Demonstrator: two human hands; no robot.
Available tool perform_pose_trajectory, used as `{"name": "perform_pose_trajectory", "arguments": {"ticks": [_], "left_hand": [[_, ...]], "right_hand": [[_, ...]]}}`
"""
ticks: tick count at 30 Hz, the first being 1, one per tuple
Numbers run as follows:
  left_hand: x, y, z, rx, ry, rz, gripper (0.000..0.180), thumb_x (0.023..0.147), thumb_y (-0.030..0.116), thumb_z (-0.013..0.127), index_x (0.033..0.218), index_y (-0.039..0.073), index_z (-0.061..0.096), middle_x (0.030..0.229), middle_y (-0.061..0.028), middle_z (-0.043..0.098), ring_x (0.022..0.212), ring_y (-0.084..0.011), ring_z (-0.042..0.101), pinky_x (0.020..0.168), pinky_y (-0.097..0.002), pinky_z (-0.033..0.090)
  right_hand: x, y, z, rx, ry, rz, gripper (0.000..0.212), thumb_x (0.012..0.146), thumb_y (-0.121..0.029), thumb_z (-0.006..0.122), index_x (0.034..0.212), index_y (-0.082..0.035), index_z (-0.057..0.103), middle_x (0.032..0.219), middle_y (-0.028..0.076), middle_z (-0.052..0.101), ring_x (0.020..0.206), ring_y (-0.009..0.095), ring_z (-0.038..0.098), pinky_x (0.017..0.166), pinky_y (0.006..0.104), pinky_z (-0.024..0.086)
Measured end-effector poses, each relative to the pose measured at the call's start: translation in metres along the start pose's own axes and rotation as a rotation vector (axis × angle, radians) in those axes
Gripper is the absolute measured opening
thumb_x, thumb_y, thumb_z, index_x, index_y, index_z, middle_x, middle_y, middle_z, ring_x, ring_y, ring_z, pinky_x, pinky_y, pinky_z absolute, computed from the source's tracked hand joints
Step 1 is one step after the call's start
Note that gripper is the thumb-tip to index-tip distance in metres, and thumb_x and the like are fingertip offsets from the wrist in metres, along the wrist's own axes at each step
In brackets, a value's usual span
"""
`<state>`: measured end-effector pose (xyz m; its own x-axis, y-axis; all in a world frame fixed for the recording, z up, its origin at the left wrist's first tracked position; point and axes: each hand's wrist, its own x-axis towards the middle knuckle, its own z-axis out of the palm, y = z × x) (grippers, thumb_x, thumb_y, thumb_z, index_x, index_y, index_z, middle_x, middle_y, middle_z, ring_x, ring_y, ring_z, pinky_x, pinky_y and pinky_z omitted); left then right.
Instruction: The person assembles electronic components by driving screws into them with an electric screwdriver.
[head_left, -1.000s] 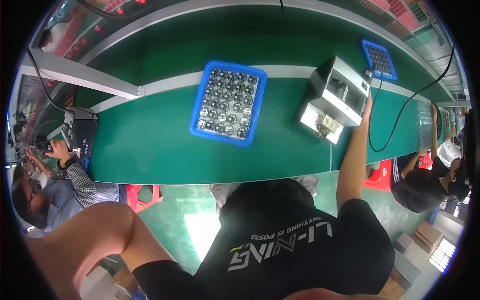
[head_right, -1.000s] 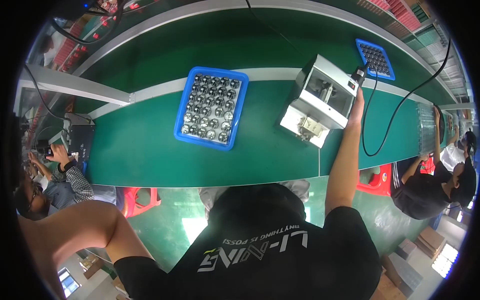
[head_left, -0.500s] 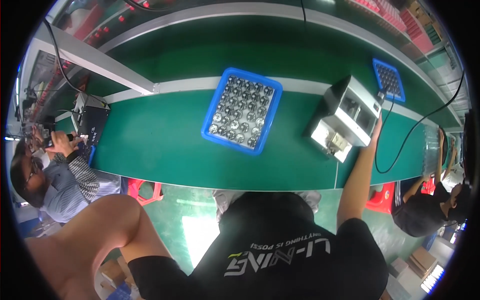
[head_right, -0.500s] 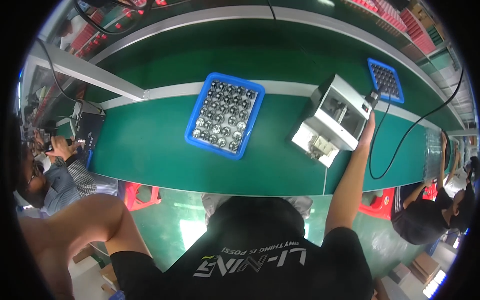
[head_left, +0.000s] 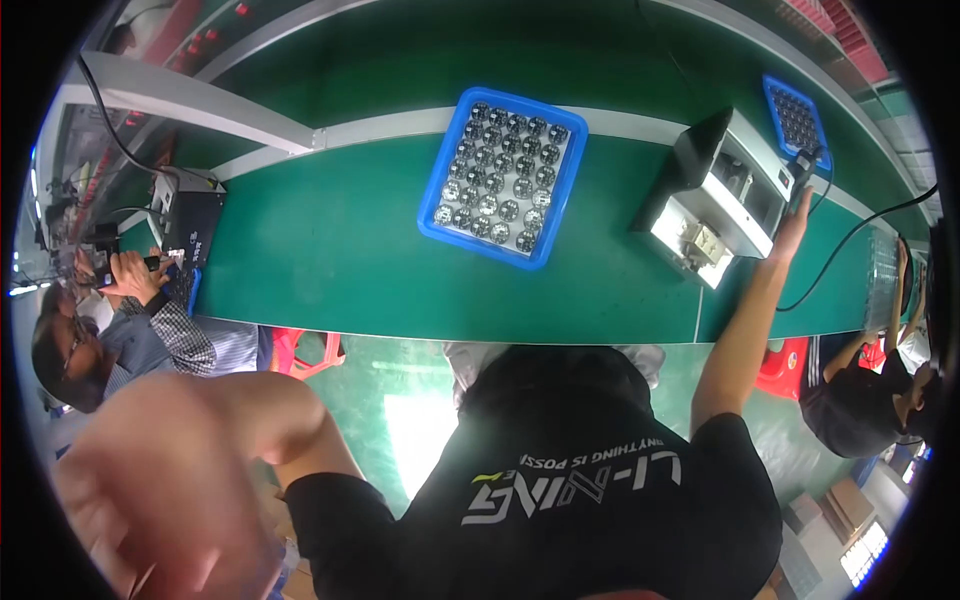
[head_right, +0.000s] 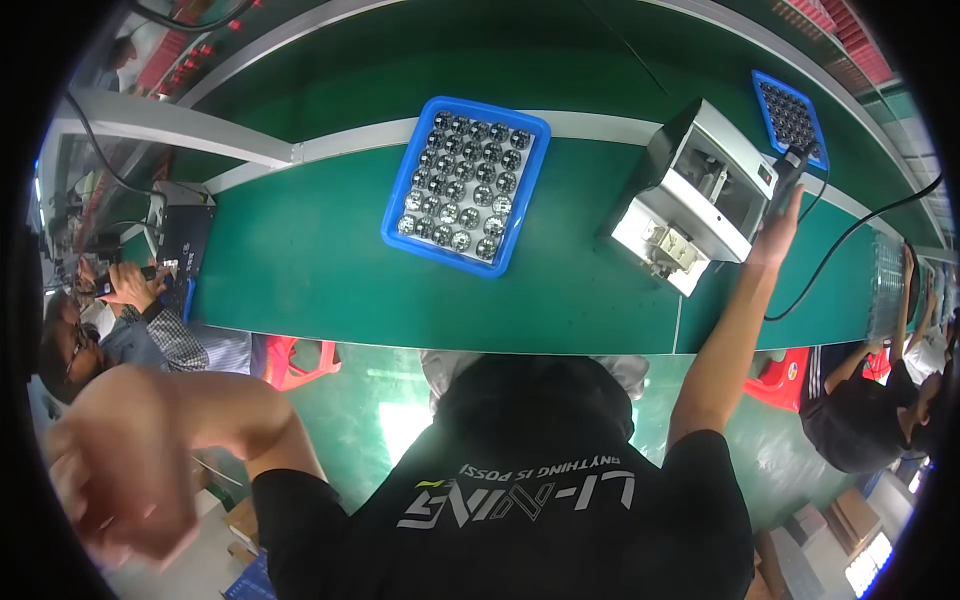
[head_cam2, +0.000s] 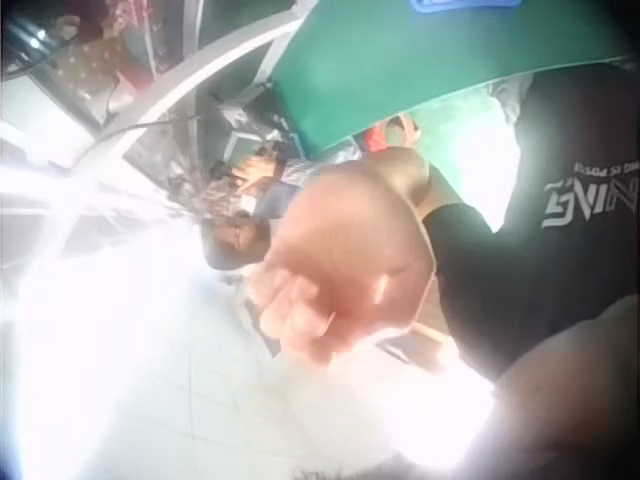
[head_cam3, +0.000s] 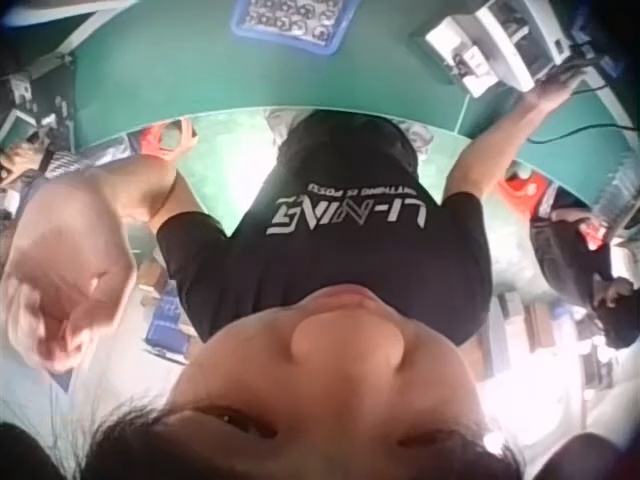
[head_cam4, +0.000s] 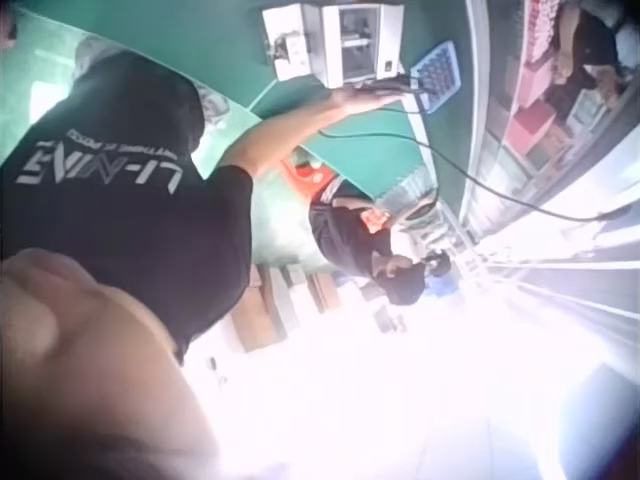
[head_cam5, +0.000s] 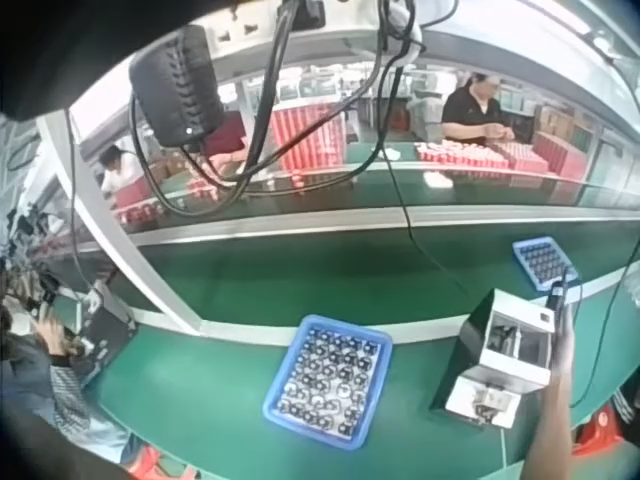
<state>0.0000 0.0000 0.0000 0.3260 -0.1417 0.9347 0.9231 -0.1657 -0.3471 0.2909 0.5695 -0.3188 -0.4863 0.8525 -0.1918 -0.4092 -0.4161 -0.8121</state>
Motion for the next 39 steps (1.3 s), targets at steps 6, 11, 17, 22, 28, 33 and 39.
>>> {"name": "perform_pose_trajectory", "arguments": {"ticks": [6, 11, 17, 22, 28, 33, 39], "left_hand": [[-0.218, 0.087, 0.065, 0.331, -0.458, -0.888, 0.024, 0.081, 0.004, 0.067, 0.104, -0.003, 0.064, 0.097, -0.0153, 0.062, 0.086, -0.0267, 0.057, 0.076, -0.0340, 0.045], [-0.287, 0.128, 0.077, 0.399, -0.426, -1.250, 0.024, 0.085, 0.003, 0.065, 0.108, -0.004, 0.063, 0.104, -0.0172, 0.059, 0.087, -0.0259, 0.055, 0.070, -0.0333, 0.045], [-0.300, 0.125, 0.075, 0.154, -0.334, -1.533, 0.011, 0.093, 0.002, 0.057, 0.101, -0.004, 0.061, 0.100, -0.0100, 0.058, 0.083, -0.0149, 0.054, 0.073, -0.0269, 0.044], [-0.303, 0.124, 0.077, 0.344, -0.132, -1.505, 0.019, 0.095, 0.003, 0.055, 0.112, -0.004, 0.059, 0.101, -0.0082, 0.058, 0.088, -0.0153, 0.054, 0.080, -0.0279, 0.045], [-0.298, 0.120, 0.079, 0.412, -0.372, -1.586, 0.029, 0.095, 0.004, 0.056, 0.122, -0.004, 0.061, 0.101, -0.0074, 0.057, 0.081, -0.0135, 0.053, 0.071, -0.0263, 0.044], [-0.283, 0.127, 0.069, 0.335, -0.505, -1.692, 0.027, 0.094, 0.003, 0.057, 0.119, -0.004, 0.065, 0.096, -0.0057, 0.057, 0.071, -0.0092, 0.051, 0.061, -0.0222, 0.042], [-0.275, 0.130, 0.071, 0.201, -0.485, -1.812, 0.032, 0.094, 0.000, 0.056, 0.125, -0.003, 0.062, 0.098, -0.0053, 0.053, 0.065, -0.0066, 0.050, 0.049, -0.0213, 0.043]], "right_hand": [[-0.086, -0.036, 0.063, -0.028, -0.150, 0.059, 0.065, 0.101, -0.056, 0.036, 0.133, 0.000, 0.047, 0.060, 0.000, 0.037, 0.038, 0.006, 0.030, 0.035, 0.0212, 0.028], [-0.133, -0.045, 0.077, 0.022, -0.352, 0.071, 0.069, 0.101, -0.057, 0.033, 0.135, 0.002, 0.042, 0.060, 0.001, 0.035, 0.038, 0.008, 0.031, 0.036, 0.0247, 0.031], [-0.181, -0.028, 0.118, -0.128, -0.105, -0.065, 0.068, 0.100, -0.060, 0.033, 0.131, 0.000, 0.043, 0.061, 0.002, 0.039, 0.038, 0.010, 0.033, 0.039, 0.0245, 0.031], [-0.194, -0.013, 0.134, -0.177, -0.012, -0.167, 0.091, 0.087, -0.080, 0.031, 0.132, -0.002, 0.042, 0.058, 0.002, 0.037, 0.038, 0.012, 0.034, 0.040, 0.0264, 0.032], [-0.182, -0.007, 0.158, -0.059, -0.068, -0.481, 0.104, 0.076, -0.090, 0.027, 0.135, -0.006, 0.039, 0.056, 0.006, 0.043, 0.039, 0.017, 0.039, 0.042, 0.0328, 0.036], [-0.172, 0.009, 0.174, -0.130, -0.136, -0.645, 0.098, 0.073, -0.090, 0.035, 0.128, -0.009, 0.043, 0.062, 0.008, 0.049, 0.045, 0.020, 0.043, 0.049, 0.0355, 0.041], [-0.169, 0.021, 0.185, -0.222, -0.127, -0.598, 0.095, 0.073, -0.090, 0.037, 0.125, -0.010, 0.043, 0.062, 0.009, 0.050, 0.045, 0.020, 0.045, 0.049, 0.0355, 0.041]]}}
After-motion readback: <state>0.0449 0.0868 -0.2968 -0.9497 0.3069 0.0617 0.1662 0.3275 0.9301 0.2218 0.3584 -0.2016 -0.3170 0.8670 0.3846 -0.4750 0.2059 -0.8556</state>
